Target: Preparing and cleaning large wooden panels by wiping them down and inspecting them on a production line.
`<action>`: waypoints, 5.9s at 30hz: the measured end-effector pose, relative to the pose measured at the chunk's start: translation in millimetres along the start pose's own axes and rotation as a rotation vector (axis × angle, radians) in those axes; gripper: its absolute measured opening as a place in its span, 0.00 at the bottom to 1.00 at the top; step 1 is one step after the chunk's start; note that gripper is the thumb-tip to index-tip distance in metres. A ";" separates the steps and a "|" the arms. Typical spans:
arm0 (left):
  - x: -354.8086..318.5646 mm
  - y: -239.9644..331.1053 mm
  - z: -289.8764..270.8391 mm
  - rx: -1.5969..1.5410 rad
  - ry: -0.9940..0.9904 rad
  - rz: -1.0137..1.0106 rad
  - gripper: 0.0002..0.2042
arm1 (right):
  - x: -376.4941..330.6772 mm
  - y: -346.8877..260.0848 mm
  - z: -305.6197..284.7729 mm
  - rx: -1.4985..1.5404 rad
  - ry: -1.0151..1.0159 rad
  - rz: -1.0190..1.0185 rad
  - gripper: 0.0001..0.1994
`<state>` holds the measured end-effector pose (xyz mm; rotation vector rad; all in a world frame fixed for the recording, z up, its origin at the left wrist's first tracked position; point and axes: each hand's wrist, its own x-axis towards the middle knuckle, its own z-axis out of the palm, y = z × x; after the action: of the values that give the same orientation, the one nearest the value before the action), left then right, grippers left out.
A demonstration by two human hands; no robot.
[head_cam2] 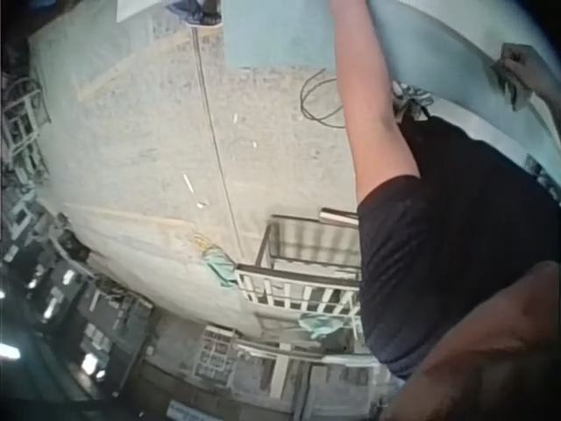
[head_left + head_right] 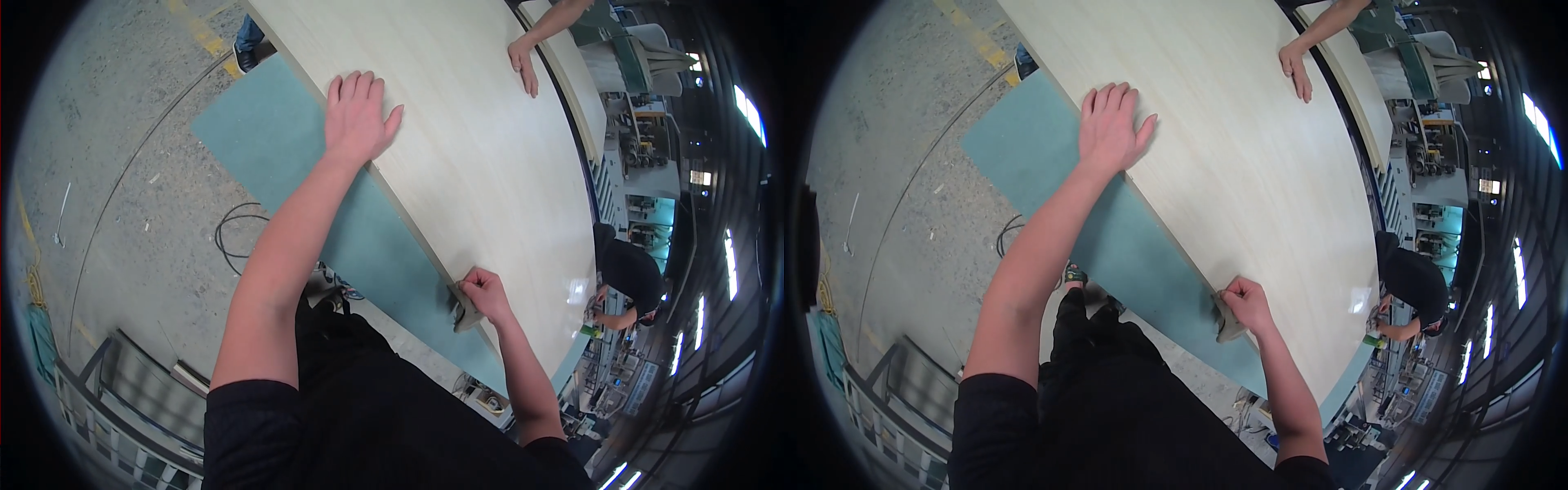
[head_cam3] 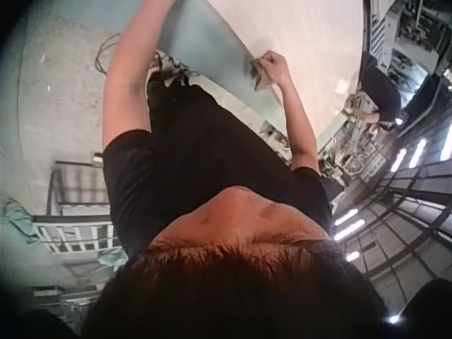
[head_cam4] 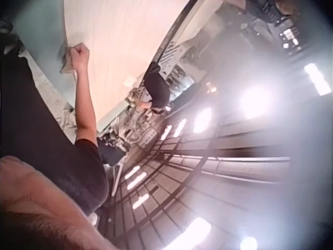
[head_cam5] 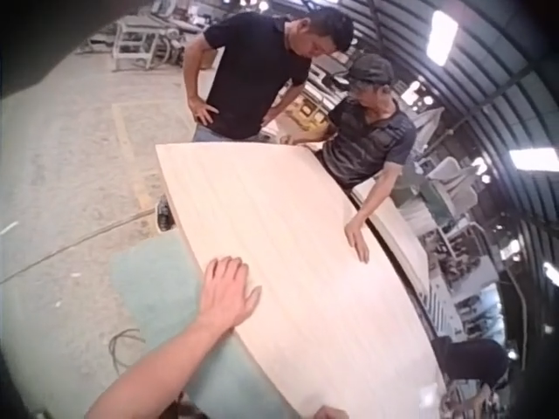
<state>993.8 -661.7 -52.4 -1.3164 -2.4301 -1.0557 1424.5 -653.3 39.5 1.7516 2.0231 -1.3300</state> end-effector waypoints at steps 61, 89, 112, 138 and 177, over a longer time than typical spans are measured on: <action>-284.9 226.1 -98.6 -0.278 -0.586 0.236 0.39 | -73.2 208.0 -38.9 0.307 0.588 -0.734 0.07; -269.2 19.7 -155.0 -0.260 -0.006 -0.317 0.26 | 147.9 -253.7 154.2 -0.153 0.156 -1.293 0.12; 34.8 -44.0 -1.6 -0.015 0.224 -0.057 0.17 | 5.9 -49.8 30.6 -0.047 0.215 -0.537 0.10; 39.3 -48.5 3.7 -0.119 0.235 -0.142 0.17 | 98.6 -191.5 79.2 -0.203 -0.036 -0.221 0.14; 41.5 -34.7 -9.0 -0.138 0.219 -0.155 0.18 | 77.0 -145.1 51.1 -0.214 -0.016 -0.240 0.19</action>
<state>940.4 -652.5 -44.0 -0.9995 -2.3597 -1.3519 1255.5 -621.8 35.1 1.4408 2.3267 -1.1294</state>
